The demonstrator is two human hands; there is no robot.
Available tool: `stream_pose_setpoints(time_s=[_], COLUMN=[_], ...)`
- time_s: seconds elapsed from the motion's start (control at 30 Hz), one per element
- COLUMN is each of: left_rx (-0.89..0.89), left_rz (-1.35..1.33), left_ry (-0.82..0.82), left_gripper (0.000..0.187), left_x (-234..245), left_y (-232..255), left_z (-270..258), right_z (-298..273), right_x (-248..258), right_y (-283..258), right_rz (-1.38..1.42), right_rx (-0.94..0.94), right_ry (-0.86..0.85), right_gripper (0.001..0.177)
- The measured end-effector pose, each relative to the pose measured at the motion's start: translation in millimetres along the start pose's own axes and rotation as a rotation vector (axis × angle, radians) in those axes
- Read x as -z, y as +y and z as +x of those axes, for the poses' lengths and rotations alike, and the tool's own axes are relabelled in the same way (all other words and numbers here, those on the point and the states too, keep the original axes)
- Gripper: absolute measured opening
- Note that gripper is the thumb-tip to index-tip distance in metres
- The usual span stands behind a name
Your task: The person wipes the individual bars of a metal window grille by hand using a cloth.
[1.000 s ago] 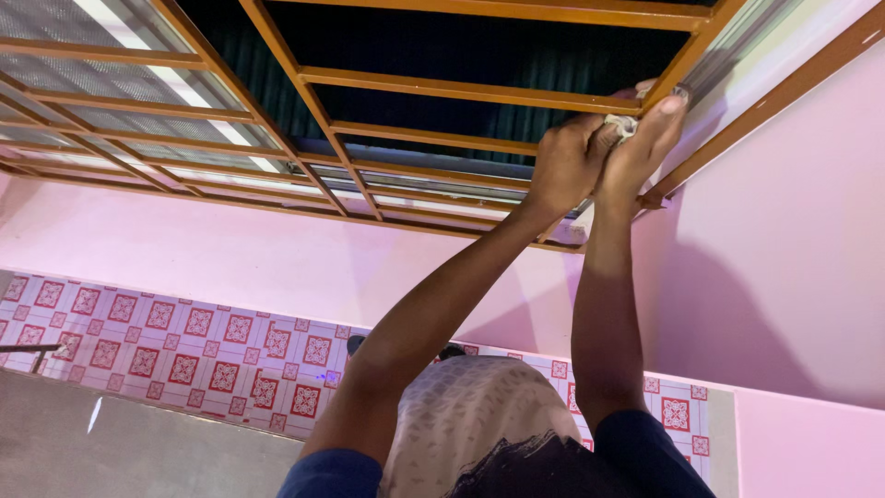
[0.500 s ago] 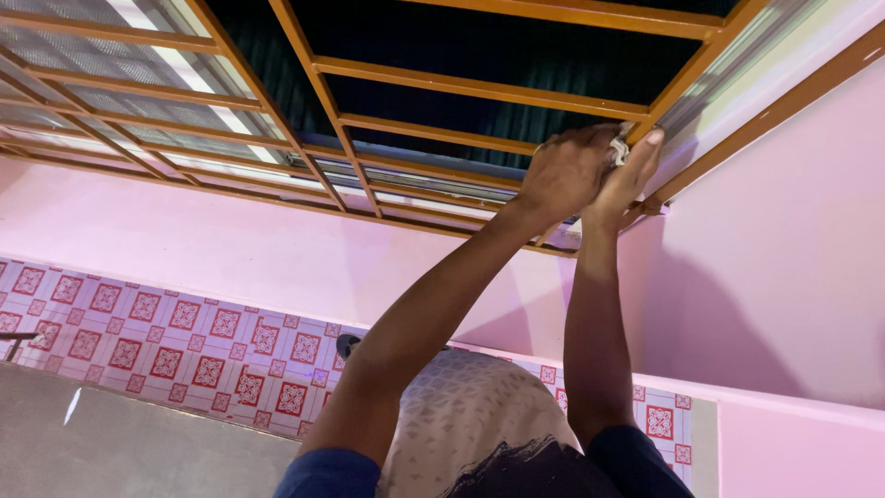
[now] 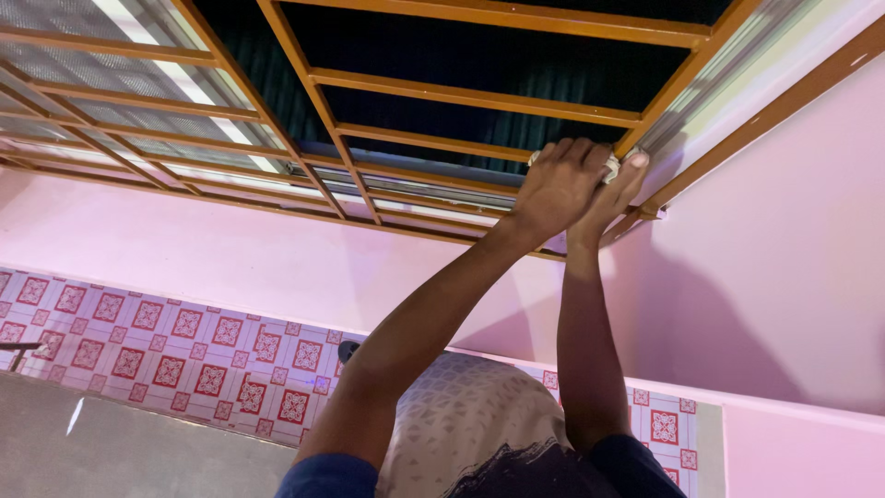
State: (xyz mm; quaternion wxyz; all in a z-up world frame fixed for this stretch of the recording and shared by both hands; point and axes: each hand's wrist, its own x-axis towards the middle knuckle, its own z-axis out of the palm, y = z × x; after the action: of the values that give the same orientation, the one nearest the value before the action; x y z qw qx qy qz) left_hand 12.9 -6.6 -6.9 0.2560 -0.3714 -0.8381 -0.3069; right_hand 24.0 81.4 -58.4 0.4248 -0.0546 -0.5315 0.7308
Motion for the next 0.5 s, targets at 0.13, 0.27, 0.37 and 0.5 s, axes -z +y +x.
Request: stream_pose_setpoints(time_s=[0.13, 0.27, 0.37, 0.5], left_rx=[-0.064, -0.122, -0.134, -0.106], left_rz=[0.011, 0.019, 0.011, -0.025], left_ry=[0.076, 0.091, 0.106, 0.006], left_gripper=[0.035, 0.037, 0.039, 0.032], left_x=[3.8, 8.2, 11.9, 16.1], left_y=[-7.7, -11.0, -11.6, -14.7], left_z=[-7.9, -9.6, -6.6, 4.9], right_z=[-7.1, -10.9, -9.9, -1.8], right_x=[-2.2, -0.3, 1.8, 0.9], right_y=[3.6, -3.0, -0.1, 18.1], right_rz=[-0.152, -0.455, -0.415, -0.154], right_rx=[0.158, 0.229, 0.25, 0.224], right_ry=[0.007, 0.019, -0.019, -0.046], right_gripper=[0.043, 0.045, 0.046, 0.046])
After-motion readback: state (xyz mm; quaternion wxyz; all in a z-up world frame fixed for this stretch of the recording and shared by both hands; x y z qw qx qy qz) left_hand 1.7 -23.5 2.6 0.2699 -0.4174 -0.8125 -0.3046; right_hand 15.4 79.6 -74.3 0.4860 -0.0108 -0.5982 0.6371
